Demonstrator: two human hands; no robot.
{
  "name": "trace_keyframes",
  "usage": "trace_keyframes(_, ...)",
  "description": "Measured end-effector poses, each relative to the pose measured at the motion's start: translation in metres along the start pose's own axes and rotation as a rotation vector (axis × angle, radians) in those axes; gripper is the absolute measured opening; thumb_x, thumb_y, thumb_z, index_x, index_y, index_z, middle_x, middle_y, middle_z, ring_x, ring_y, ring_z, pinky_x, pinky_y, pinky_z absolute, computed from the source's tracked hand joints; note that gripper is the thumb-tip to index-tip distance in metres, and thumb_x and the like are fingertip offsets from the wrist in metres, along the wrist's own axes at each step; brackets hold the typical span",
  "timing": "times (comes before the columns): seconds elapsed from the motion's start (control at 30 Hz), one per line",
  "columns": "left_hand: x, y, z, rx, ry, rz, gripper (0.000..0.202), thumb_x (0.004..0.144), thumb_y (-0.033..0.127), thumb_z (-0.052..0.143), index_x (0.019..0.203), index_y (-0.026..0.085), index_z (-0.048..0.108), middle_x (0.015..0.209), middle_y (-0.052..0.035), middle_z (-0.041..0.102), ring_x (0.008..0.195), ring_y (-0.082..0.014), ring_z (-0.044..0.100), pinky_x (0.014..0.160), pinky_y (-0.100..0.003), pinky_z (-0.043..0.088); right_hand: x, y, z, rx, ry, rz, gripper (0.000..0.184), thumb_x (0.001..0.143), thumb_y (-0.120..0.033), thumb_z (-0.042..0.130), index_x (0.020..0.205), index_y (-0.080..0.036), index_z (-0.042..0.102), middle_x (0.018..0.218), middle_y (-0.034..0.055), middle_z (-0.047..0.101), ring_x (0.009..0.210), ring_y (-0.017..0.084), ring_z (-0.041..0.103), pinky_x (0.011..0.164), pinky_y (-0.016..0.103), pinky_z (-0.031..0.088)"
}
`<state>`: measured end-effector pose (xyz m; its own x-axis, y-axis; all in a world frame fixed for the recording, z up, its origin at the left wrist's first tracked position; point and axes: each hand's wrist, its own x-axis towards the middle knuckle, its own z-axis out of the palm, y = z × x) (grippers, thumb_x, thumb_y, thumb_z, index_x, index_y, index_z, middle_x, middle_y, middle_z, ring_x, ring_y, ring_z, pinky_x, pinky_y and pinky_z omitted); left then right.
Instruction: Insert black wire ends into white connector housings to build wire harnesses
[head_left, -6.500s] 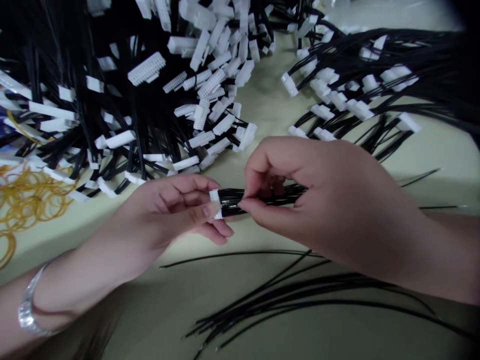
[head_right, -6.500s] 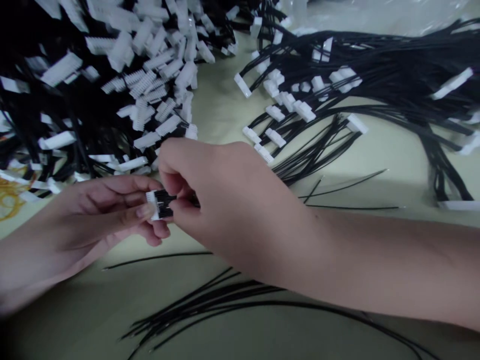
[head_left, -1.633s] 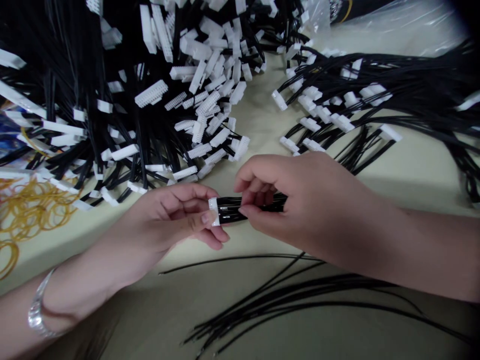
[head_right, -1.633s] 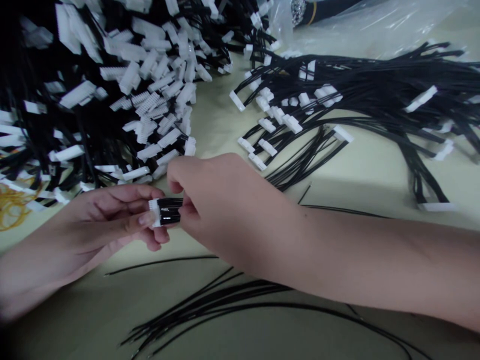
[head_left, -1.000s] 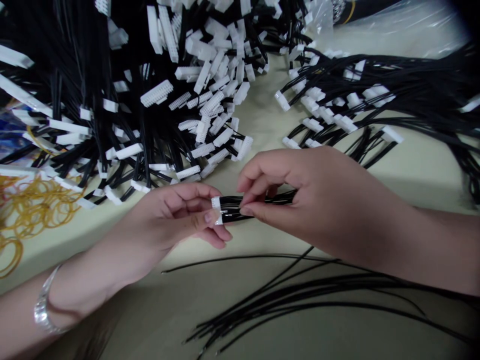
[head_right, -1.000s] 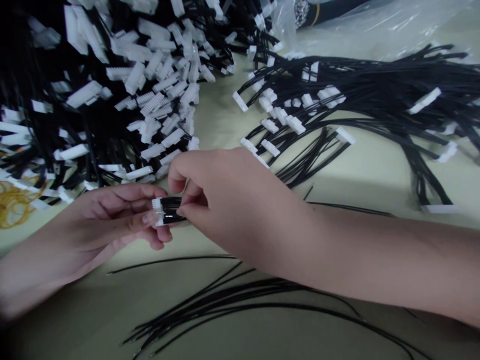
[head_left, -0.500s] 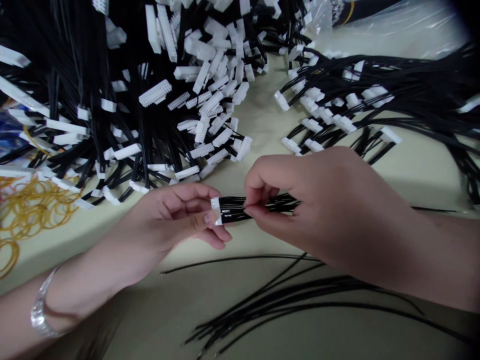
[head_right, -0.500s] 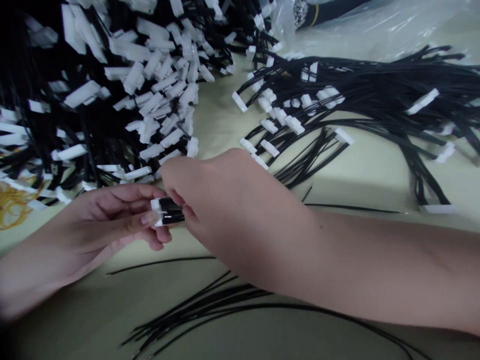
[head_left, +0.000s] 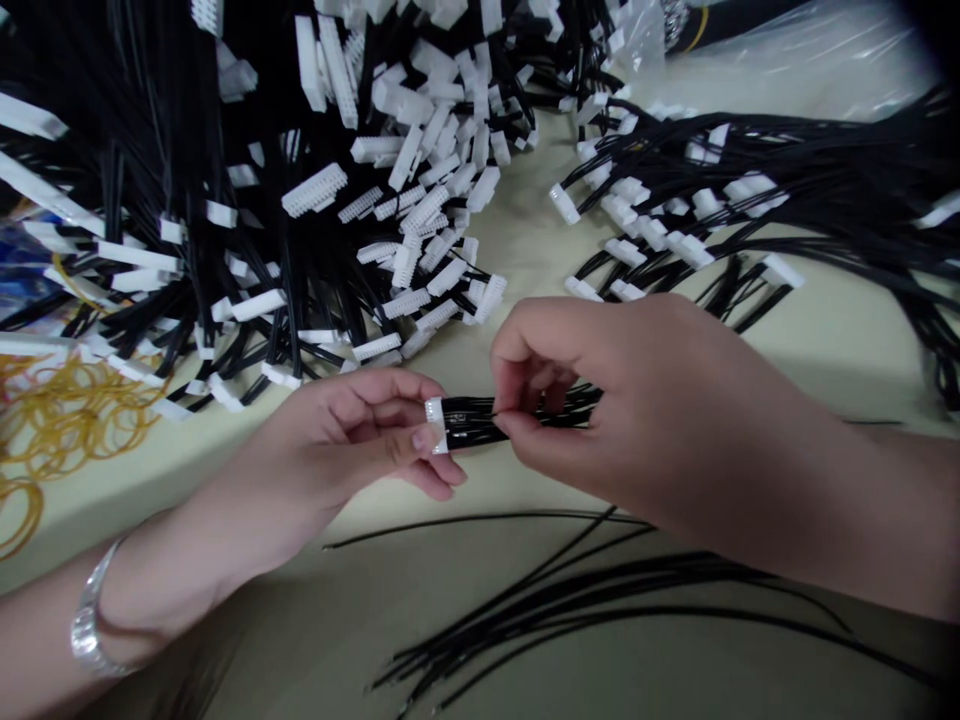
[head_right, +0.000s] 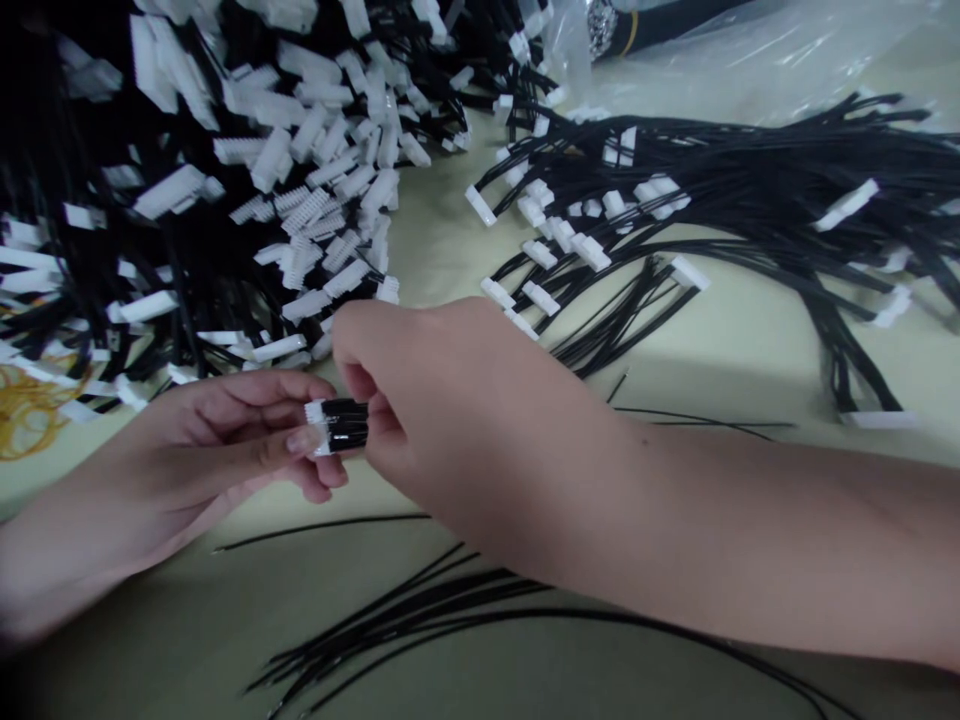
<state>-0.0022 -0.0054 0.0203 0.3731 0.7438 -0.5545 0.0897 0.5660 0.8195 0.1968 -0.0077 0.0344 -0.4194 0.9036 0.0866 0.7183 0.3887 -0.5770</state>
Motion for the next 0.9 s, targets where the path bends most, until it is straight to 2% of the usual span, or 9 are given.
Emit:
trace_keyframes(0.23, -0.0004, -0.0005, -0.0014, 0.028, -0.005, 0.003, 0.011, 0.077, 0.014, 0.065, 0.088, 0.014, 0.061, 0.076, -0.0042, 0.070, 0.063, -0.0146, 0.067, 0.061, -0.023, 0.058, 0.0039, -0.0004, 0.0013, 0.016, 0.004, 0.002, 0.012, 0.069, -0.013, 0.056, 0.068, -0.024, 0.058, 0.057, -0.0111, 0.056, 0.051, 0.007, 0.049, 0.043, 0.026, 0.029)
trace_keyframes(0.43, -0.0009, -0.0059, -0.0042, 0.076, -0.009, 0.045, 0.015, 0.076, 0.019, 0.068, 0.089, 0.017, 0.062, 0.079, -0.0019, 0.071, 0.063, -0.0133, 0.067, 0.062, -0.022, 0.058, 0.0072, -0.0009, 0.0040, -0.008, 0.031, -0.033, 0.010, 0.068, -0.015, 0.060, 0.064, -0.021, 0.053, 0.051, -0.0094, 0.050, 0.045, 0.007, 0.042, 0.042, 0.024, 0.030)
trace_keyframes(0.6, -0.0011, -0.0064, -0.0062, 0.101, -0.014, 0.046, 0.018, 0.078, 0.022, 0.067, 0.095, 0.019, 0.062, 0.081, -0.0020, 0.072, 0.064, -0.0135, 0.068, 0.062, -0.021, 0.058, 0.0071, -0.0018, 0.0044, 0.021, 0.020, -0.027, 0.011, 0.066, -0.013, 0.060, 0.064, -0.022, 0.053, 0.051, -0.0090, 0.050, 0.047, 0.008, 0.043, 0.042, 0.023, 0.031)
trace_keyframes(0.77, -0.0019, -0.0056, -0.0067, 0.104, -0.013, 0.048, 0.017, 0.077, 0.021, 0.068, 0.093, 0.018, 0.062, 0.082, -0.0024, 0.072, 0.063, -0.0137, 0.068, 0.061, -0.022, 0.058, 0.0064, -0.0029, 0.0049, 0.011, 0.032, -0.050, 0.011, 0.067, -0.012, 0.059, 0.066, -0.022, 0.055, 0.051, -0.0089, 0.051, 0.046, 0.007, 0.043, 0.041, 0.023, 0.030)
trace_keyframes(0.9, -0.0014, -0.0068, -0.0072, 0.106, -0.009, 0.042, 0.015, 0.078, 0.021, 0.067, 0.092, 0.019, 0.062, 0.079, -0.0012, 0.072, 0.063, -0.0129, 0.068, 0.062, -0.021, 0.057, 0.0061, -0.0058, 0.0045, -0.025, 0.050, -0.078, 0.014, 0.063, -0.008, 0.062, 0.063, -0.020, 0.054, 0.051, -0.0084, 0.048, 0.045, 0.007, 0.040, 0.042, 0.024, 0.029)
